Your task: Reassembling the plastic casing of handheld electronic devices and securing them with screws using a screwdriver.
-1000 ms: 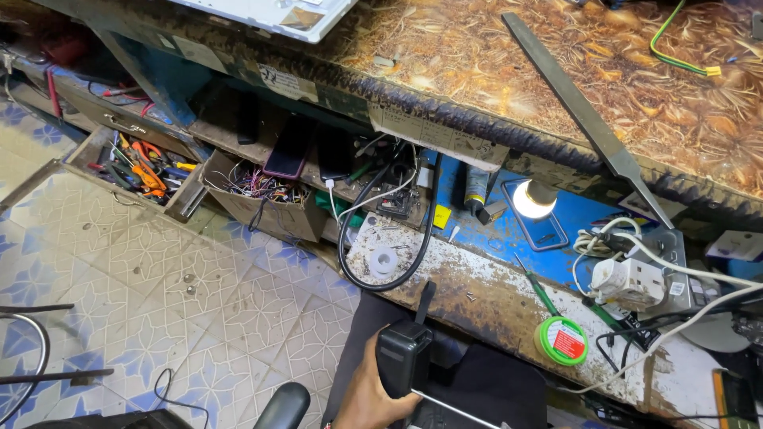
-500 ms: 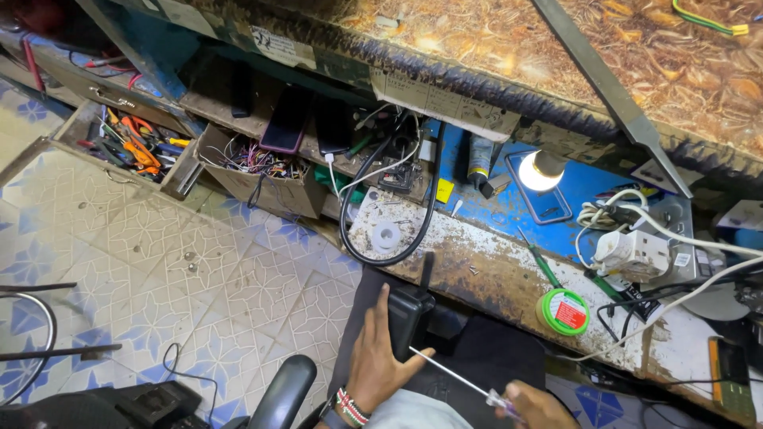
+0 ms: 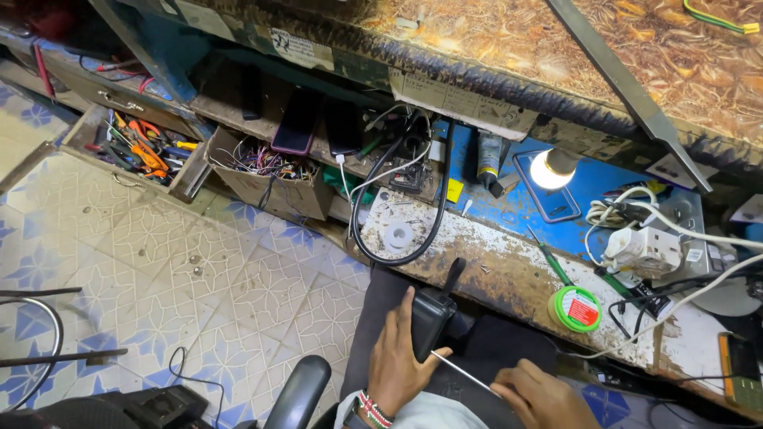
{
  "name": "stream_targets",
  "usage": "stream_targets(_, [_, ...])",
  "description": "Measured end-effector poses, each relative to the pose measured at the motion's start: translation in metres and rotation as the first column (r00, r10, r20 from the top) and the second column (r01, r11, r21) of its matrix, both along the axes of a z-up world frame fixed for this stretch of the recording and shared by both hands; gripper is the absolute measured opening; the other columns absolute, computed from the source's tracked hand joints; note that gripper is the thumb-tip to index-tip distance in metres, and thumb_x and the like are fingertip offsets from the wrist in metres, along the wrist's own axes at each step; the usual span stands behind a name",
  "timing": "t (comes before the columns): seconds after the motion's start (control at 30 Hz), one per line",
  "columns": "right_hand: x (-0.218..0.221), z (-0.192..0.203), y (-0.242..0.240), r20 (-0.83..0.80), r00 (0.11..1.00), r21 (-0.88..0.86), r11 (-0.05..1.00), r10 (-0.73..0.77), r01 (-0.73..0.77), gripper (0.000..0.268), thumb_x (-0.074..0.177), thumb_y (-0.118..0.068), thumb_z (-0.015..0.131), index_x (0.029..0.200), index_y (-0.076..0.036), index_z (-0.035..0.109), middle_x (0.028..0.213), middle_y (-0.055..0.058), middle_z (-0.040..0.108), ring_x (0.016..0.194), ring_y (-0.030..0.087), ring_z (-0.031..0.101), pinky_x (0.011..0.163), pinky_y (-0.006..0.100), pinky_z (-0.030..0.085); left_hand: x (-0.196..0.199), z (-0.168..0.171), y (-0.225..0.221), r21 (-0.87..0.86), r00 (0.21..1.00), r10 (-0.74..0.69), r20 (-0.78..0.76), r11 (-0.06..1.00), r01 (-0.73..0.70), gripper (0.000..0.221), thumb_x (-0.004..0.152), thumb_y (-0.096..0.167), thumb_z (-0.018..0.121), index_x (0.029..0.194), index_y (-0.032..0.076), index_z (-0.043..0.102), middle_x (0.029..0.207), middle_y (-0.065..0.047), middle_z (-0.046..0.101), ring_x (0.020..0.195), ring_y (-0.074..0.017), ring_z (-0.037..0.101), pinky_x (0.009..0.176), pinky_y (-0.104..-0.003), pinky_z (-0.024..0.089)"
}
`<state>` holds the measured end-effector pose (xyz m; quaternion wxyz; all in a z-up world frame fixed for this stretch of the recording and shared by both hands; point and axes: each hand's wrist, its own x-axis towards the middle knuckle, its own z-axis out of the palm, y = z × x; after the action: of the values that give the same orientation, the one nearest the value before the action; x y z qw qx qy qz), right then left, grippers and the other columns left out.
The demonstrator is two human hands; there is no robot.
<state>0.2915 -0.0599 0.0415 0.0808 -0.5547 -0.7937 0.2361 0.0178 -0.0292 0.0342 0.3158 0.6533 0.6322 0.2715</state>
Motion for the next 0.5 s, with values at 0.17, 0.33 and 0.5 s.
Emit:
stream_targets(0.17, [0.015, 0.048, 0.008, 0.171, 0.978, -0.152, 0.984, 0.117, -0.091, 0.073, 0.084, -0.071, 0.079, 0.144, -0.037, 0.055, 0.147, -0.005, 0.052, 0.134, 0.021, 0.053, 0.107, 0.045, 0.043, -0.021, 0.011, 0.007, -0.149, 0.981, 0.135, 0.142, 0.982, -0.113, 0.112, 0.079, 0.06, 0.079, 0.163, 0.027, 0.011, 0.147, -0.013, 0.049, 0.127, -0.0397, 0.058, 0.095, -0.055, 0.053])
stream_targets(0.33, [0.019, 0.171, 0.065, 0.171, 0.979, -0.071, 0.99, -0.113, 0.126, 0.073, 0.079, -0.074, 0.047, 0.144, -0.039, 0.053, 0.154, -0.006, 0.053, 0.141, 0.017, 0.054, 0.11, 0.05, 0.049, -0.031, 0.005, 0.011, -0.187, 0.943, 0.191, 0.274, 0.972, -0.143, 0.113, 0.073, 0.062, 0.079, 0.162, 0.03, 0.015, 0.147, -0.009, 0.054, 0.122, -0.034, 0.067, 0.095, -0.049, 0.058])
stream_targets(0.5, [-0.036, 0.29, 0.168, 0.065, 0.997, 0.653, 0.753, 0.052, -0.081, 0.05, 0.109, -0.035, 0.052, 0.121, 0.008, 0.074, 0.107, 0.023, 0.072, 0.097, 0.036, 0.069, 0.08, 0.046, 0.053, -0.033, 0.008, 0.012, -0.286, 0.936, 0.229, 0.265, 0.946, -0.151, 0.115, 0.074, 0.062, 0.079, 0.162, 0.034, 0.011, 0.161, -0.006, 0.041, 0.134, -0.032, 0.059, 0.104, -0.049, 0.055])
